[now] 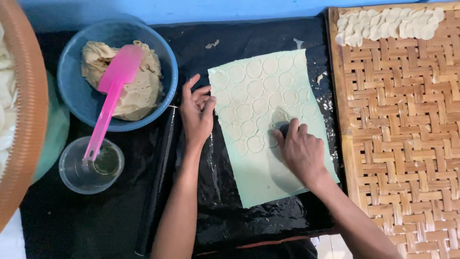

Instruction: Cutting circular shapes from a flattened sheet of dough using a circular stamp and placing them on a tray.

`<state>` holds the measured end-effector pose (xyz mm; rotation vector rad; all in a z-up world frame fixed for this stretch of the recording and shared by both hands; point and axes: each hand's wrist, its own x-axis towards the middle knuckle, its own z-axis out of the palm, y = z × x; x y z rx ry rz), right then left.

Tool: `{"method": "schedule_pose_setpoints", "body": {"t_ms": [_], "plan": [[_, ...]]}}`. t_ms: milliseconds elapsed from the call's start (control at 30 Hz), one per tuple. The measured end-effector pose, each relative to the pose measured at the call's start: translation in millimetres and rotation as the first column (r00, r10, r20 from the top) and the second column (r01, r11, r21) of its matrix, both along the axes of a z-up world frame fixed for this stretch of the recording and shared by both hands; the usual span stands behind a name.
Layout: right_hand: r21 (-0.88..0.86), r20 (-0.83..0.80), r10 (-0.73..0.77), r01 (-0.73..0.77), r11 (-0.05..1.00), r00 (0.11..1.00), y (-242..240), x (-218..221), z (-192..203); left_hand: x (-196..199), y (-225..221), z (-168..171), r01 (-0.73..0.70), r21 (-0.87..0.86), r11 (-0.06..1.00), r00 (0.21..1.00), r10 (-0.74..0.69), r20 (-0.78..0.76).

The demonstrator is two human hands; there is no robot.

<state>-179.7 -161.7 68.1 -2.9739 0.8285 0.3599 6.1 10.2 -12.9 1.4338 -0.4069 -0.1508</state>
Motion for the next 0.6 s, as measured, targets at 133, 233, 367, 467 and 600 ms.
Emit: {"method": "schedule_pose_setpoints", "body": {"t_ms": [133,233,367,467,600], "plan": [[-0.064,0.099,0.127,-0.121,0.991,0.987,-13.1,-12.6,-7.7,1.3,-2.3,-0.6,0.005,-0.007,1.000,1.000,-0.005,-0.027],[-0.098,0.195,0.295,-0.281,0.955,0.935,-12.1,-14.0,-9.0,-1.1,1.7,-3.8,0.004,-0.010,1.000,1.000,-0.004,0.007],[-0.081,0.125,0.179,-0.169,0.982,0.976,-8.1,-12.7,-8.1,-1.4,-1.4,2.0,0.013,-0.032,0.999,1.000,-0.013,-0.013],[0.061,0.074,0.073,-0.077,0.995,0.995,-18.9,-11.0,6.7,1.0,-0.8,-1.0,0.004,-0.040,0.999,1.000,-0.005,-0.015],[0.220,0.140,-0.125,0.092,0.971,0.982,-37.9,-26.0,17.9,2.2,-0.4,-7.1,-0.020,0.025,1.000,0.999,0.019,0.037]]}}
